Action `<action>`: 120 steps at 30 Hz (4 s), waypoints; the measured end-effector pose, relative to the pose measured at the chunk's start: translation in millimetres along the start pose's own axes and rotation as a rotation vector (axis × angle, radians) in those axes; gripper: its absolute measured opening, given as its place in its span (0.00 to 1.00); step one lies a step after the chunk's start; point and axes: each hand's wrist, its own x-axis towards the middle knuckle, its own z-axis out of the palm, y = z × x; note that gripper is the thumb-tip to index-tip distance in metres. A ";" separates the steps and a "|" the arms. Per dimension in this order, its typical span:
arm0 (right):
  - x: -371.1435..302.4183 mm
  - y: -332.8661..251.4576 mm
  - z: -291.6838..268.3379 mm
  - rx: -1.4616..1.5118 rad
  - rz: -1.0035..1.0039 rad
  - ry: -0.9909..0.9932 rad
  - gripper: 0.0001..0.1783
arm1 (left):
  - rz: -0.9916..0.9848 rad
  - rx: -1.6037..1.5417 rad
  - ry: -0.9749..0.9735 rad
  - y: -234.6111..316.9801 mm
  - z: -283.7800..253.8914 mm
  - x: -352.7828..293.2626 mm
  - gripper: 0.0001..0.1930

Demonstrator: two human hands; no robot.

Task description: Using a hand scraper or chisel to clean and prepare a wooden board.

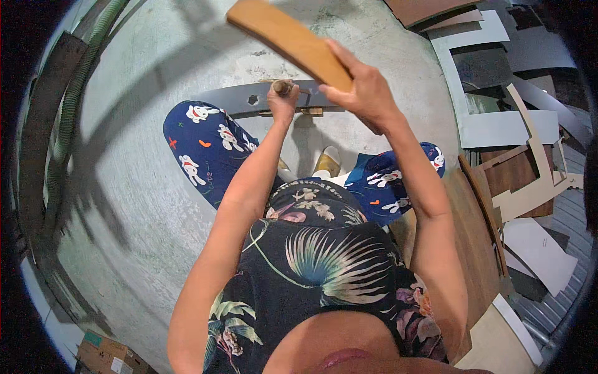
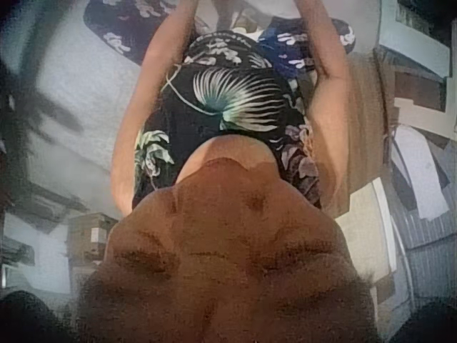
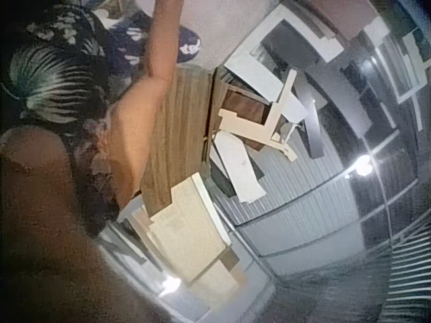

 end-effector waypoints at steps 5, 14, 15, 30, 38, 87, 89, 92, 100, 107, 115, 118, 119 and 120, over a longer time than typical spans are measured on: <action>-8.0 -2.7 -19.0 0.138 0.124 0.011 0.43 | -0.017 0.152 -0.011 -0.8 -9.3 8.8 0.09; -9.1 -3.3 13.5 0.197 -0.152 0.068 0.43 | 0.111 0.276 -0.017 -6.9 -6.1 7.7 0.07; -7.3 1.7 20.5 0.011 -0.002 -0.194 0.43 | 0.218 0.359 -0.006 -9.2 -6.8 7.2 0.07; -22.8 26.1 47.9 0.103 -0.090 -0.044 0.43 | 0.500 0.641 -0.038 10.8 -11.0 9.5 0.08; -33.6 88.1 55.6 0.171 0.206 0.099 0.41 | -0.105 0.078 0.061 21.1 -6.4 10.3 0.08; -99.5 230.0 117.8 0.058 0.918 -0.136 0.32 | -0.091 0.090 -0.106 26.9 12.7 8.8 0.10; -97.8 229.1 115.9 0.026 0.919 -0.109 0.31 | -0.081 0.085 -0.113 23.3 10.4 8.8 0.10; -80.5 196.1 123.2 0.134 0.898 -0.058 0.30 | -0.082 0.176 -0.121 20.6 -17.7 14.0 0.12; -50.4 186.7 135.1 0.167 0.697 0.198 0.32 | 0.160 0.418 -0.098 42.3 6.1 -9.3 0.12; -17.3 152.3 144.2 0.113 0.723 -0.250 0.41 | 0.216 0.499 -0.248 78.3 19.3 -33.6 0.15; -3.1 101.9 134.7 0.016 0.830 -0.423 0.48 | 0.070 0.429 -0.187 82.3 3.4 -38.3 0.15; -10.7 119.8 139.2 0.027 0.847 -0.432 0.48 | 0.168 0.491 -0.147 84.4 9.6 -38.2 0.14; -12.9 119.6 139.3 0.041 0.811 -0.441 0.49 | 0.158 0.479 -0.141 83.3 8.7 -39.2 0.14; -12.3 119.5 140.3 0.047 0.807 -0.440 0.49 | 0.146 0.467 -0.137 81.7 8.2 -39.6 0.15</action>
